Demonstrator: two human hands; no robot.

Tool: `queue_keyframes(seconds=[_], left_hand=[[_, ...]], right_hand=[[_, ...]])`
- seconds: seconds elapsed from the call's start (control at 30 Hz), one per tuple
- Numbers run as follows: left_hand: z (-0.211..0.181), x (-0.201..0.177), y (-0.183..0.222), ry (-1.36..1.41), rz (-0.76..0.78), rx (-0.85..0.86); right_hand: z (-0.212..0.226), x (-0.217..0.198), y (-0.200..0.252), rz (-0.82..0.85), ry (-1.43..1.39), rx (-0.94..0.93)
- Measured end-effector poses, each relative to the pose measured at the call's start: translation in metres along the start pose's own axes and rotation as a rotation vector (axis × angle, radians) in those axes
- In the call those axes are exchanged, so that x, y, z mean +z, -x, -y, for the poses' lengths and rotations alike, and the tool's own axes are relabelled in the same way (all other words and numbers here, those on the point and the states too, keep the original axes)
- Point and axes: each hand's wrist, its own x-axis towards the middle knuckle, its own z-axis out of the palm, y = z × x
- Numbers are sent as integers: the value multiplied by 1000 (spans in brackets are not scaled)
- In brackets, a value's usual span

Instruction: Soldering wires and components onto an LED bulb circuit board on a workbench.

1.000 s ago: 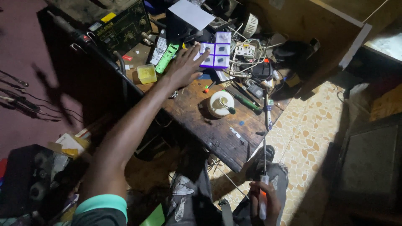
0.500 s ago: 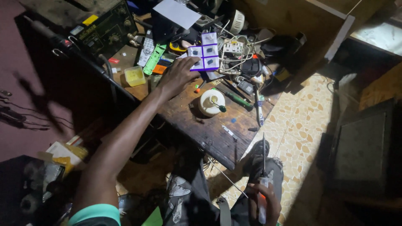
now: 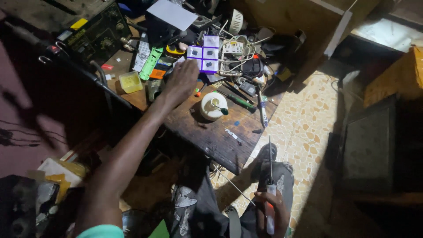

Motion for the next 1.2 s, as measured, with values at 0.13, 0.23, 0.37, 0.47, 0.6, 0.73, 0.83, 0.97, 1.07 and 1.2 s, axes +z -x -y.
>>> queue_keyframes(seconds=[0.13, 0.23, 0.37, 0.47, 0.6, 0.73, 0.83, 0.97, 1.07, 1.2], left_hand=[[-20, -29, 37, 204, -215, -88], [-46, -44, 72, 373, -378, -37], [-76, -19, 103, 509, -541, 20], [-107, -31, 112, 558, -552, 54], [-132, -36, 104, 594, -559, 106], [-127, -4, 91, 504, -559, 151], [-121, 12, 89, 503, -499, 153], [-117, 17, 83, 507, -522, 171], [-118, -6, 79, 432, -481, 166], [-114, -6, 70, 451, -413, 129]], right_hand=[[-19, -3, 5, 22, 82, 24], [-81, 33, -25, 74, 80, -21], [-137, 84, -40, -332, -935, 788], [-41, 105, -124, -142, -453, 160], [-24, 134, -176, -35, -89, -399], [-31, 133, -172, -16, -23, -376], [-30, 123, -151, -40, -130, -157], [-23, 108, -137, -77, -187, 1], [-34, 106, -134, -92, -244, 68], [-53, 106, -130, -39, -114, -9]])
